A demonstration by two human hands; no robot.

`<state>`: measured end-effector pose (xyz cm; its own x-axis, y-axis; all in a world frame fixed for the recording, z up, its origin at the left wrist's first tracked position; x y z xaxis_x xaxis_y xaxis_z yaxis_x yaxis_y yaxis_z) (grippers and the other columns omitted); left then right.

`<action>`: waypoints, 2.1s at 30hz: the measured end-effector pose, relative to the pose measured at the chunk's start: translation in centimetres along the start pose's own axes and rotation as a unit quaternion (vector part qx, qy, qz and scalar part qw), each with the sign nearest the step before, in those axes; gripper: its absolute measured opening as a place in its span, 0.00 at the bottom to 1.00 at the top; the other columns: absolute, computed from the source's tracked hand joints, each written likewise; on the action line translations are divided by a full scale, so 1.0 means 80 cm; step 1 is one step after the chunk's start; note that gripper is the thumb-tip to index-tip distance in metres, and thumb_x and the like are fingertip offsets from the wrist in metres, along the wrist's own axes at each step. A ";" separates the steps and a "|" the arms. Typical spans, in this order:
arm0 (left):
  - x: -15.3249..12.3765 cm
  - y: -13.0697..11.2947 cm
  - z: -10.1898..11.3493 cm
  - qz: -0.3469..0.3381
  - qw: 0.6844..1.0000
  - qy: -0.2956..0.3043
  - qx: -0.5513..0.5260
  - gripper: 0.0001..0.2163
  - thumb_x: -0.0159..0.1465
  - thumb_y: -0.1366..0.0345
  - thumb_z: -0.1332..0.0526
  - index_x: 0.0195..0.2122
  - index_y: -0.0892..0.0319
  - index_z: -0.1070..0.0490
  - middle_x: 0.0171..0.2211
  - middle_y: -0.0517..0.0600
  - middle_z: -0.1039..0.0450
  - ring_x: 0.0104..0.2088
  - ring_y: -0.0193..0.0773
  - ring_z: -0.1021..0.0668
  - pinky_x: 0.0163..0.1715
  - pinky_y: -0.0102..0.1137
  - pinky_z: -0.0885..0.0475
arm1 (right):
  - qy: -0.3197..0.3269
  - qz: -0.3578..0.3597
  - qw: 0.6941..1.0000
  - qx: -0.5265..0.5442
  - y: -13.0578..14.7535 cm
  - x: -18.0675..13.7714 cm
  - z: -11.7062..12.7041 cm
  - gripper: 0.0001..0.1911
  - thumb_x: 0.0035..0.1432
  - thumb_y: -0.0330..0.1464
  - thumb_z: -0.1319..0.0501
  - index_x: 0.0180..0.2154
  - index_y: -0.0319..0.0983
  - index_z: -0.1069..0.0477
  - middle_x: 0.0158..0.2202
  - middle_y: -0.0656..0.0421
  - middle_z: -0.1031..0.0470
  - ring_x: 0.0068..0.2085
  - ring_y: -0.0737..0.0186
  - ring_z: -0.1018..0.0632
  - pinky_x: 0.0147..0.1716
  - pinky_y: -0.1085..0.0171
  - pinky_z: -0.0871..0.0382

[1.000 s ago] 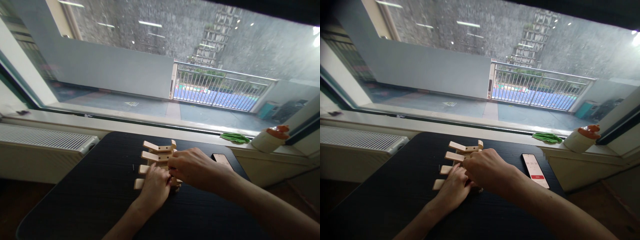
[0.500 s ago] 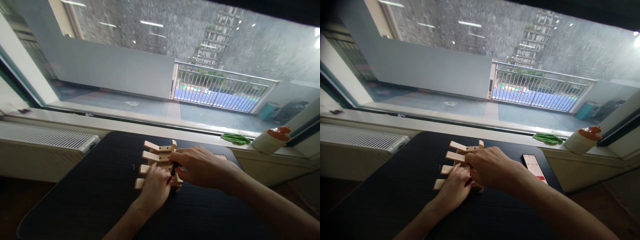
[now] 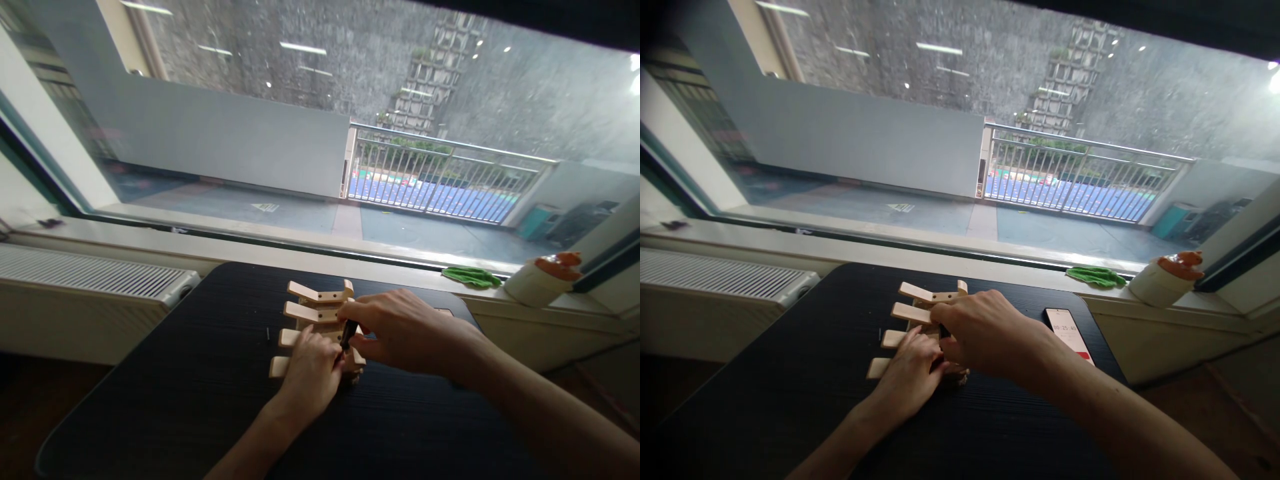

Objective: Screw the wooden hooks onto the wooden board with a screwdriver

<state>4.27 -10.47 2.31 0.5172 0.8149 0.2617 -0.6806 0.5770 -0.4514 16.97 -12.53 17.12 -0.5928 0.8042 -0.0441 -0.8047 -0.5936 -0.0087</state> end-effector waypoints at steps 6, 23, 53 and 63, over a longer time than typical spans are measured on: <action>0.001 0.000 0.000 -0.001 1.000 0.004 -0.006 0.07 0.58 0.67 0.44 0.29 0.56 0.27 0.31 0.49 0.27 0.42 0.40 0.28 0.56 0.41 0.49 | -0.009 0.017 1.000 0.000 0.006 0.001 -0.001 0.04 0.58 0.30 0.46 0.35 0.40 0.34 0.33 0.61 0.25 0.30 0.64 0.25 0.21 0.67 0.49; -0.017 -0.003 0.035 -0.001 0.999 0.033 0.035 0.06 0.57 0.72 0.45 0.30 0.56 0.30 0.33 0.49 0.31 0.41 0.40 0.31 0.47 0.37 0.41 | -0.028 -0.020 0.999 -0.037 0.010 0.010 -0.010 0.07 0.58 0.34 0.46 0.33 0.37 0.33 0.31 0.58 0.25 0.29 0.61 0.24 0.21 0.67 0.47; -0.004 -0.010 0.008 0.034 0.999 0.026 0.023 0.06 0.58 0.70 0.45 0.28 0.59 0.30 0.30 0.50 0.28 0.37 0.41 0.29 0.41 0.35 0.40 | -0.029 -0.057 0.997 -0.031 0.007 0.007 -0.025 0.16 0.60 0.43 0.51 0.32 0.38 0.34 0.27 0.58 0.26 0.27 0.62 0.26 0.21 0.66 0.52; -0.001 -0.010 0.006 0.030 0.999 0.038 0.016 0.08 0.59 0.68 0.46 0.27 0.59 0.29 0.29 0.51 0.28 0.38 0.41 0.28 0.43 0.36 0.41 | 0.014 -0.033 0.999 -0.012 0.003 -0.001 -0.021 0.09 0.61 0.33 0.51 0.34 0.39 0.34 0.31 0.58 0.25 0.32 0.62 0.25 0.26 0.67 0.45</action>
<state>4.50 -10.99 3.09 0.5124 0.8418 0.1698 -0.7271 0.5305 -0.4358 16.90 -12.75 15.41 -0.5376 0.8403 -0.0703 -0.8405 -0.5407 -0.0355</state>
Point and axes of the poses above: each hand's wrist, its own x-axis towards the middle knuckle, its own z-axis out of the back of the hand, y = z × x, the point moved 2 cm from there along x, towards the middle knuckle
